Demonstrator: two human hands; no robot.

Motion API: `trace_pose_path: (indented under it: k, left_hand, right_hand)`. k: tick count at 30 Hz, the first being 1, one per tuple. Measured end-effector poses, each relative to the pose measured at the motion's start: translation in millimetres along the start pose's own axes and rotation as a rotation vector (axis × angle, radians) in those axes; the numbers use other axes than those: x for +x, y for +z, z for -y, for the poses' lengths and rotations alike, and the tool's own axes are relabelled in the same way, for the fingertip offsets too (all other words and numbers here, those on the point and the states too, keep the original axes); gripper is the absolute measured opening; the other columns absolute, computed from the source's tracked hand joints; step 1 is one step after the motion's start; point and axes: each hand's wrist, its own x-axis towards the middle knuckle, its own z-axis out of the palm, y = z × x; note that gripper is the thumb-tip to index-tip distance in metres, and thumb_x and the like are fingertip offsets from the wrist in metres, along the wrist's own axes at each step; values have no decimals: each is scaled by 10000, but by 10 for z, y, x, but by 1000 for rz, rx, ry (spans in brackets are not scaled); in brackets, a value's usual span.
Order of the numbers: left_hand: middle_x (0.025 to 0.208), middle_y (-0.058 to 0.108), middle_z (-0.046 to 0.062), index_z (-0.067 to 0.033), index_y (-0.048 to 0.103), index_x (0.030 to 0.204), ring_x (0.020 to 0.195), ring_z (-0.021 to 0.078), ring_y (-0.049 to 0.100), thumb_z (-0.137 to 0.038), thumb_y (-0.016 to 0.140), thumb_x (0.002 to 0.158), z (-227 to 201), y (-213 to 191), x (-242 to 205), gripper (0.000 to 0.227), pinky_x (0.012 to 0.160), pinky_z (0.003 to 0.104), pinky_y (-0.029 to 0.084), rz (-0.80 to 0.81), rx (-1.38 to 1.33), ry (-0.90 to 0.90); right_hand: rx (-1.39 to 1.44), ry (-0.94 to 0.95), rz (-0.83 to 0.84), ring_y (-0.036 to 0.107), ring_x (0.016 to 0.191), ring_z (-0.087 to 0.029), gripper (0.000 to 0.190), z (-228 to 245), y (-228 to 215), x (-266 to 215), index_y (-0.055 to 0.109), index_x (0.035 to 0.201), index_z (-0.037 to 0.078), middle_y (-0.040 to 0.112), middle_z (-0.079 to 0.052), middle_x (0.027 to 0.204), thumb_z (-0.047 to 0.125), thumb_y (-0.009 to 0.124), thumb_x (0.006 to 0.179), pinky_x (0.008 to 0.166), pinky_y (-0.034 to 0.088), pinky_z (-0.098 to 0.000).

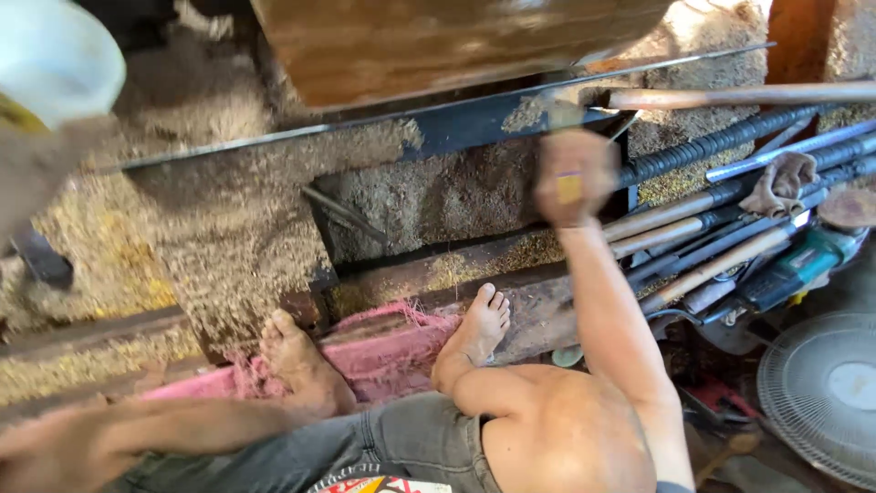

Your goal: Applying a liquid finish to a large cylindrical wooden object mounted on a lathe using a brush.

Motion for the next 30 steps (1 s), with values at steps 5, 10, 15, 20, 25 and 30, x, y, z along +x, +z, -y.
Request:
trace_pose_path:
  k: [5, 10, 15, 20, 25, 30]
  left_hand:
    - [1314, 669, 263, 31, 572, 1435, 1163, 352, 703, -244, 801, 1100, -187, -79, -16, 489, 876, 433, 625, -2, 31, -60]
    - [1250, 692, 281, 43, 600, 1410, 1089, 351, 721, -276, 788, 1127, -342, -182, 189, 466, 799, 424, 637, -22, 69, -71]
    - [1169, 710, 298, 105, 583, 1391, 1030, 346, 741, -316, 778, 1127, -459, -294, 236, 534, 791, 410, 646, -82, 49, -25]
    - [1168, 705, 292, 130, 547, 1394, 1056, 339, 741, -314, 782, 1098, -608, -502, 266, 584, 873, 385, 641, -142, -54, 40]
    - [1185, 695, 271, 101, 542, 1396, 1070, 325, 727, -333, 795, 1068, -332, -347, 218, 601, 890, 380, 630, -166, -37, 22]
    - [1203, 684, 251, 72, 536, 1398, 1083, 311, 713, -352, 808, 1037, -572, -454, 352, 620, 907, 374, 619, -154, -16, 44]
  right_hand:
    - [356, 388, -231, 561, 853, -201, 78, -243, 238, -299, 600, 1011, 111, 584, -40, 913, 131, 588, 1085, 779, 471, -369]
    - [299, -172, 108, 647, 963, -282, 146, 1136, 406, 302, 714, 988, 156, 664, -70, 959, 132, 672, 851, 842, 543, -423]
    - [667, -438, 360, 710, 1002, -226, 226, 1406, 440, 789, 746, 1139, 181, 717, -38, 1062, 76, 635, 973, 867, 620, -358]
    - [449, -183, 192, 679, 946, -214, 79, 960, 147, 1287, 678, 1023, 144, 689, -53, 1021, 105, 611, 1044, 789, 601, -342]
    - [486, -223, 195, 679, 968, -219, 92, 1103, 210, 1435, 677, 1069, 139, 698, -63, 1039, 121, 588, 1054, 824, 597, -352]
    - [506, -214, 184, 678, 990, -223, 122, 1164, 183, 1411, 676, 1115, 134, 706, -74, 1057, 137, 565, 1064, 859, 594, -362]
